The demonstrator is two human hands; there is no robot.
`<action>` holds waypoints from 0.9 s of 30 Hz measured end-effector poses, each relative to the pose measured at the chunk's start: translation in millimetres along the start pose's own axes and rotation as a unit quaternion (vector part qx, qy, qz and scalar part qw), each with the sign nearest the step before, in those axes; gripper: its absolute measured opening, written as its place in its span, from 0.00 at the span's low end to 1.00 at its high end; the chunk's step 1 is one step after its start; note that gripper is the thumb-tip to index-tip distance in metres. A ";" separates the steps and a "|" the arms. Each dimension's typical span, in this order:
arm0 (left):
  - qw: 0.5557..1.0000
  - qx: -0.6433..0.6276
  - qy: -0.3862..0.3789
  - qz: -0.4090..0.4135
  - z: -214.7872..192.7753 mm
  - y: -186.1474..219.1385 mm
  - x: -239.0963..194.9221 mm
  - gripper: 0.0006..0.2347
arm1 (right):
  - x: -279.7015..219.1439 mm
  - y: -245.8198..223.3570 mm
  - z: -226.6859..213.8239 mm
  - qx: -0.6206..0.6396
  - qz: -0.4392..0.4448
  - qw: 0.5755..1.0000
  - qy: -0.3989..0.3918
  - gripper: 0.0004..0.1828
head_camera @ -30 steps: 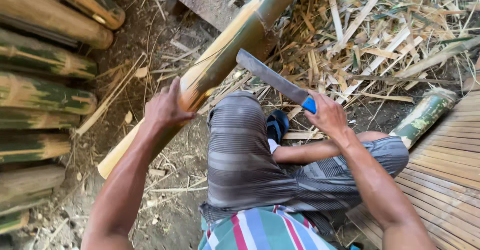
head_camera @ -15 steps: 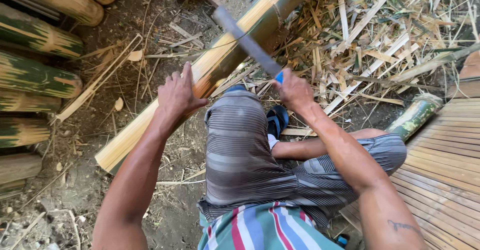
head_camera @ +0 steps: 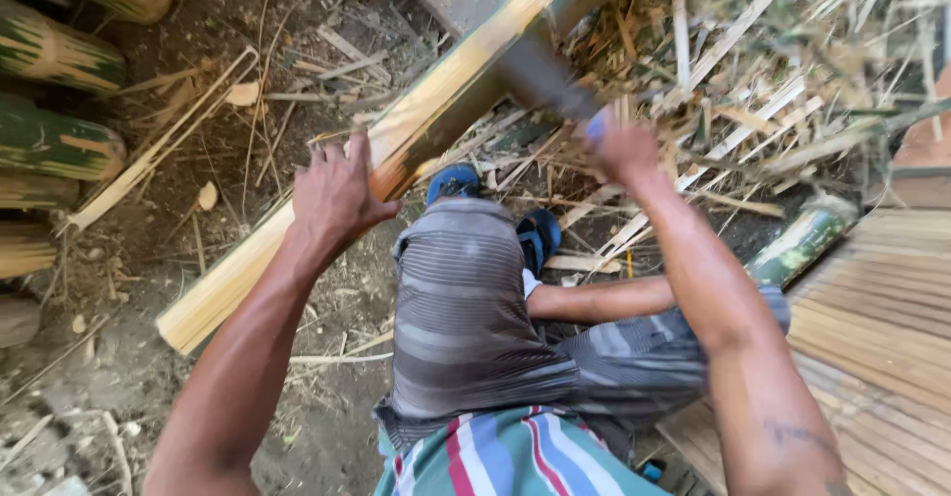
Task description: The person uses a machete to shave the outer layer off a bamboo pole. They hold the pole with their left hand and repeatedly strike it with the machete in their right hand, rotating the pole to remove the green skin and create a smooth surface.
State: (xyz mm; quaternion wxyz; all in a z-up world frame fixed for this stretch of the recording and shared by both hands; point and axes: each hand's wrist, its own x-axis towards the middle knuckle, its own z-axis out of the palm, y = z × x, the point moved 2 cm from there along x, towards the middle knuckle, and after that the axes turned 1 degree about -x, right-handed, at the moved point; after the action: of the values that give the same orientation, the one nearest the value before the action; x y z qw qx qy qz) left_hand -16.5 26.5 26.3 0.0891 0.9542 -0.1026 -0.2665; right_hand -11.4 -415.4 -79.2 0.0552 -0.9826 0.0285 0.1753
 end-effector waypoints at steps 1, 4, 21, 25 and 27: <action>1.000 -0.006 0.003 0.002 0.9 -2.0 -4.7 0.52 | -4.8 7.9 2.0 0.023 0.007 0.999 0.043 0.23; 1.000 -0.018 0.023 -0.001 -12.2 2.9 -3.2 0.53 | 6.2 5.5 -22.4 0.107 0.009 0.990 0.087 0.23; 0.999 0.040 0.019 -0.030 4.8 18.0 -0.6 0.55 | 0.2 25.6 -34.8 0.105 0.035 0.994 0.009 0.26; 0.998 0.050 0.025 -0.028 8.5 18.7 -4.7 0.53 | 2.3 19.9 -45.8 0.103 0.057 0.993 0.008 0.24; 0.998 0.050 0.019 -0.035 4.2 17.0 -3.8 0.53 | 7.6 19.9 -50.9 0.126 0.064 0.990 0.008 0.23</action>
State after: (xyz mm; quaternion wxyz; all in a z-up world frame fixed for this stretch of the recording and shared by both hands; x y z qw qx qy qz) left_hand -24.4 10.6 28.5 0.0338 0.9654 -0.0812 -0.2456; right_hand 11.6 -441.4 -36.4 0.1674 -0.9652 0.1133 0.1656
